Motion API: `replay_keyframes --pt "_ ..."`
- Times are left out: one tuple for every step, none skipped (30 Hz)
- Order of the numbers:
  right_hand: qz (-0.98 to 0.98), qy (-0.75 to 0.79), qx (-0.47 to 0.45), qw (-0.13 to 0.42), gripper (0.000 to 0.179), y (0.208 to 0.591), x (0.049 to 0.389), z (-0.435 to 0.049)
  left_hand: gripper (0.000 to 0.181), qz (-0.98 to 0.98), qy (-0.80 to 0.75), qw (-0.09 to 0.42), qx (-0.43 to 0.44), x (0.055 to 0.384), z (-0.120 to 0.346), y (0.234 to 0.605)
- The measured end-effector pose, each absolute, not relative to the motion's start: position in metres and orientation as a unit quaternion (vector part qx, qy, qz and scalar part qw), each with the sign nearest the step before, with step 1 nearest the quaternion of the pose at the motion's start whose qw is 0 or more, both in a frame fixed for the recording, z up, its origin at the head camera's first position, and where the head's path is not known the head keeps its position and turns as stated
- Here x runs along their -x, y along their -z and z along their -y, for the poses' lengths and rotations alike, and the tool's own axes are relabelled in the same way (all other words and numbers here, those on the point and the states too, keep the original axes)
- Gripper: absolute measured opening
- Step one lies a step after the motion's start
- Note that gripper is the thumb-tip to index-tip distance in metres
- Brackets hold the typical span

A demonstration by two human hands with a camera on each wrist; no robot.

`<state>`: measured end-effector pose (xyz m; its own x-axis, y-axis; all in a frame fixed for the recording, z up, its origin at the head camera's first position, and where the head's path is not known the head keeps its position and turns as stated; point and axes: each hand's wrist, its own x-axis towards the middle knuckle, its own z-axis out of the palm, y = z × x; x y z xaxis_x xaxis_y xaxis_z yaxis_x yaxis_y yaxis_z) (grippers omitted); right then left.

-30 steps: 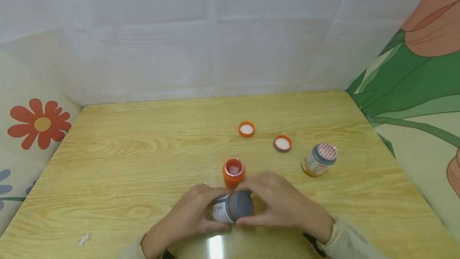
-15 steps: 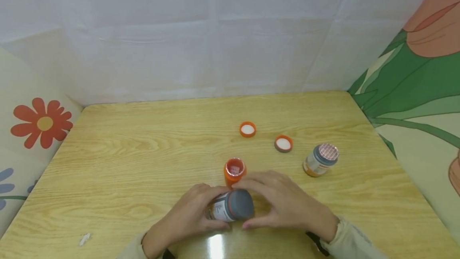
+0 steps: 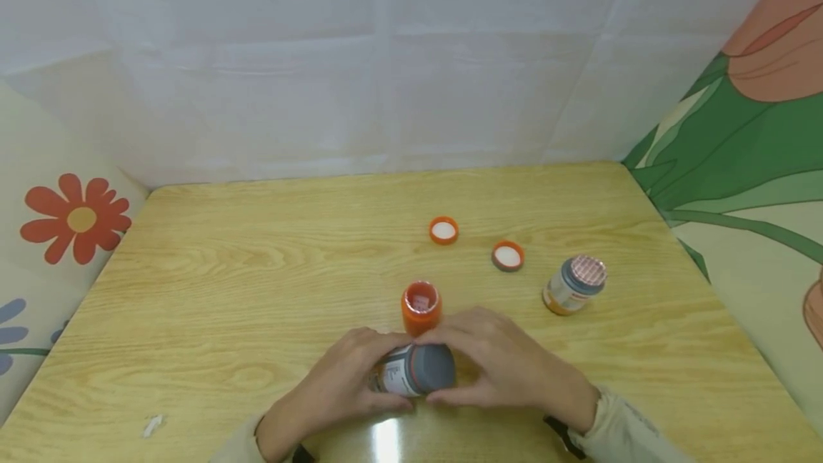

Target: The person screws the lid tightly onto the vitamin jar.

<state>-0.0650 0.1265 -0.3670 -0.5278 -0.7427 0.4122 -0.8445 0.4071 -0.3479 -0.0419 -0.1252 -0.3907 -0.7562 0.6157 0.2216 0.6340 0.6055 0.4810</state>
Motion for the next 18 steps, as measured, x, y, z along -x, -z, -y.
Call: replay_keyframes --pt "0.836 -0.265 -0.471 0.098 0.053 0.3675 0.0649 -0.1259 0.07 0.896 0.275 0.015 0.348 0.0417 0.125 0.3907" --pt "0.836 -0.267 -0.468 0.1 0.053 0.3681 0.065 -0.1252 0.07 0.896 0.275 0.014 0.348 0.0416 0.1249 0.3906" --pt "0.837 -0.269 -0.465 0.103 0.052 0.3688 0.0649 -0.1245 0.07 0.897 0.276 0.01 0.346 0.0414 0.1248 0.3905" --pt "0.839 -0.269 -0.461 0.103 0.051 0.3695 0.0649 -0.1239 0.07 0.897 0.276 0.007 0.345 0.0413 0.1247 0.3902" --pt "0.843 -0.267 -0.455 0.103 0.05 0.3697 0.0647 -0.1235 0.07 0.897 0.277 0.005 0.343 0.0413 0.1245 0.39" --pt "0.847 -0.265 -0.45 0.102 0.05 0.3698 0.0645 -0.1231 0.07 0.898 0.277 0.003 0.342 0.0412 0.1244 0.3897" --pt "0.849 -0.263 -0.447 0.1 0.05 0.3699 0.0645 -0.1228 0.07 0.898 0.277 0.001 0.341 0.0411 0.1244 0.3895" --pt "0.852 -0.261 -0.443 0.097 0.052 0.3699 0.0642 -0.1227 0.07 0.899 0.276 0.002 0.341 0.0411 0.1243 0.3894" --pt "0.855 -0.258 -0.439 0.094 0.054 0.3696 0.0637 -0.1227 0.07 0.899 0.276 0.003 0.341 0.0411 0.1242 0.3892" --pt "0.858 -0.254 -0.437 0.091 0.058 0.3692 0.0633 -0.1231 0.07 0.899 0.274 0.005 0.341 0.041 0.1242 0.3891" --pt "0.859 -0.251 -0.437 0.089 0.061 0.3686 0.0632 -0.1235 0.07 0.899 0.273 0.006 0.341 0.041 0.1242 0.389" --pt "0.858 -0.25 -0.44 0.086 0.064 0.3679 0.0632 -0.124 0.07 0.9 0.273 0.007 0.341 0.0409 0.1244 0.3888" --pt "0.857 -0.249 -0.443 0.082 0.067 0.3671 0.0631 -0.1247 0.07 0.9 0.273 0.008 0.341 0.041 0.1245 0.3887" --pt "0.856 -0.248 -0.447 0.079 0.069 0.3662 0.0629 -0.1254 0.071 0.899 0.273 0.009 0.341 0.0409 0.1247 0.3886" --pt "0.851 -0.247 -0.456 0.08 0.071 0.3655 0.063 -0.126 0.071 0.9 0.274 0.009 0.34 0.0407 0.125 0.3886" --pt "0.845 -0.246 -0.468 0.082 0.071 0.3648 0.0634 -0.1264 0.071 0.899 0.275 0.009 0.34 0.0407 0.1254 0.3887" --pt "0.837 -0.246 -0.481 0.084 0.07 0.3644 0.064 -0.1267 0.071 0.899 0.277 0.009 0.339 0.0407 0.1258 0.3889" --pt "0.83 -0.247 -0.493 0.086 0.069 0.364 0.0645 -0.1269 0.07 0.899 0.277 0.009 0.339 0.0408 0.1261 0.3892"
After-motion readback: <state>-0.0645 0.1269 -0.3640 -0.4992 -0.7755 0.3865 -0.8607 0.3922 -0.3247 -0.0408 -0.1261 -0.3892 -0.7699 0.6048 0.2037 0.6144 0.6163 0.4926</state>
